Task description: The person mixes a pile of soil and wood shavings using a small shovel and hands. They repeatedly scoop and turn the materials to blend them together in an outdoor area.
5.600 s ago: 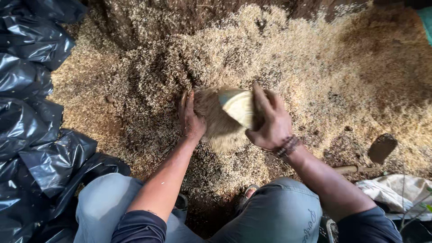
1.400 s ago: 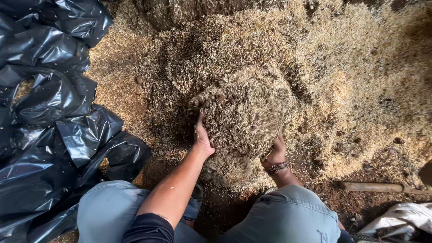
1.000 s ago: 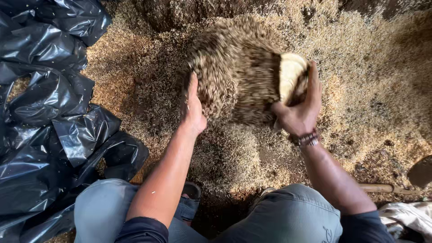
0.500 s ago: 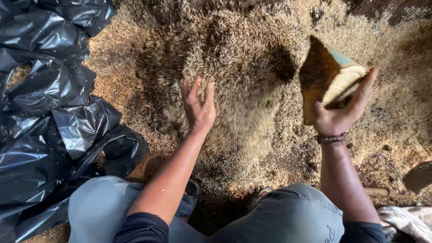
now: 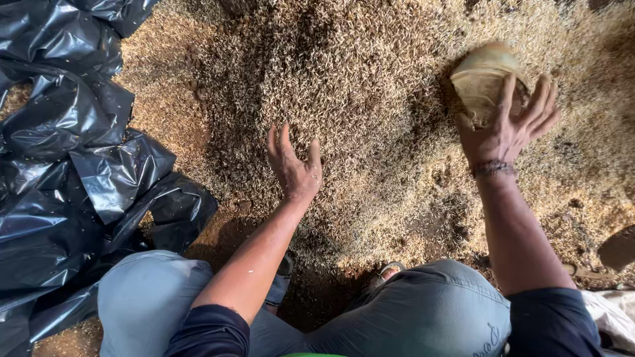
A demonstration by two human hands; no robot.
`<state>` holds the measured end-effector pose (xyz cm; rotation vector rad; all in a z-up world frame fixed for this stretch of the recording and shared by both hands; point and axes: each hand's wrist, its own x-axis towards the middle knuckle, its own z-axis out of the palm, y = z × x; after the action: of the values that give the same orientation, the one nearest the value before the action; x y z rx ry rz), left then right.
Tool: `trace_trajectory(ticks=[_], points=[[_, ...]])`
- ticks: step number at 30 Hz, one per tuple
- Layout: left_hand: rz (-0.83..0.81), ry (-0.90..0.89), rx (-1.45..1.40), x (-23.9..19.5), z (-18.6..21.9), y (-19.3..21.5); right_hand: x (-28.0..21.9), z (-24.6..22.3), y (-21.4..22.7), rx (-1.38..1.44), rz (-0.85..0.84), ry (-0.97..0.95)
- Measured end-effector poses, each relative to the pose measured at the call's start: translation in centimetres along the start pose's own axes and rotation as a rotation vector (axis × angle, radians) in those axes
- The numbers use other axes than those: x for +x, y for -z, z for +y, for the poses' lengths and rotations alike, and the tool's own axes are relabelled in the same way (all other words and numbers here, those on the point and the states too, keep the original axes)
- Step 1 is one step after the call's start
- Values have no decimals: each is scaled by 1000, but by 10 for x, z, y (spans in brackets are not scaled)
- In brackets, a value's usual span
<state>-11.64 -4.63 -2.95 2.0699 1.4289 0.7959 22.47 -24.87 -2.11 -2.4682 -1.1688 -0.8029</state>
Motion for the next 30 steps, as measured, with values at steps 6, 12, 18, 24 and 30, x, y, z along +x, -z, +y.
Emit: trace_trajectory(ticks=[6, 12, 18, 24, 30], points=[[-28, 144, 101, -6, -26, -4, -148, -96, 28, 431, -531, 463], [-55, 492, 117, -26, -56, 8, -248, -205, 76, 716, -748, 978], [-218, 1116, -57, -38, -48, 22, -182, -237, 11, 313, -1570, 903], [-455, 1307, -586, -7, -10, 14, -85, -210, -48, 920, -1240, 378], [-484, 866, -555, 22, 41, 15, 55, -184, -11, 200, -843, 576]])
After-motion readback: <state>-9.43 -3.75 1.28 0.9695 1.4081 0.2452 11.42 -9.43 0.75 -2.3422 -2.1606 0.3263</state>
